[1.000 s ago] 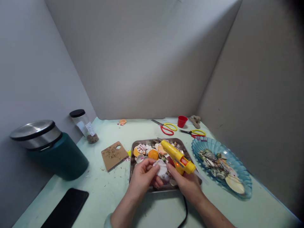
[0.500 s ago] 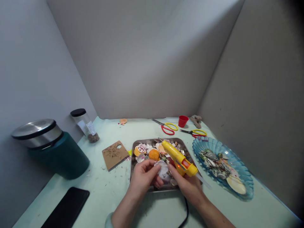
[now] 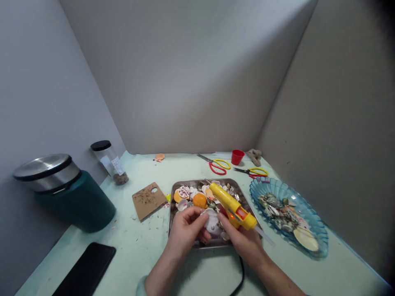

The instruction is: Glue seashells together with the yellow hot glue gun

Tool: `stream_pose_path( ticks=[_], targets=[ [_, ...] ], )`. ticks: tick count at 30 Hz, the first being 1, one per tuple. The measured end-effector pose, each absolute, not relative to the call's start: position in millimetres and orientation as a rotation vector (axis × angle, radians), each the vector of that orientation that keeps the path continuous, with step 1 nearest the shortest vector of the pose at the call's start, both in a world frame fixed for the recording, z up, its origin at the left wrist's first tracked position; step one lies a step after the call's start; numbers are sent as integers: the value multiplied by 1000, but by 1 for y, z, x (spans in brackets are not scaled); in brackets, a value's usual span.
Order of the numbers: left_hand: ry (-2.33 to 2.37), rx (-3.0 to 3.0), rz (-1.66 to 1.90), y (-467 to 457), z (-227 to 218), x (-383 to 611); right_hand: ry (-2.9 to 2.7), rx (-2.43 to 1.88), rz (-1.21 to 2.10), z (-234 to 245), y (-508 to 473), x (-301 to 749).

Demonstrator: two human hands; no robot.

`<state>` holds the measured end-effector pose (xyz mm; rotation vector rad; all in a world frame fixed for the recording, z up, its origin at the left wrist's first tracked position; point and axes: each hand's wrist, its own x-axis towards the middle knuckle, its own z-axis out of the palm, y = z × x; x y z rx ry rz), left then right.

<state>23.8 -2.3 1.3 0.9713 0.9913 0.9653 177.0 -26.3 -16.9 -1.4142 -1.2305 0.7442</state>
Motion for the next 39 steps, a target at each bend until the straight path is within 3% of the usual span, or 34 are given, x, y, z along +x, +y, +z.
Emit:
stream_pose_path(
  ticks=[39],
  targets=[
    [1017, 1037, 1052, 0, 0, 24, -1244, -1397, 700, -19, -28, 178]
  ],
)
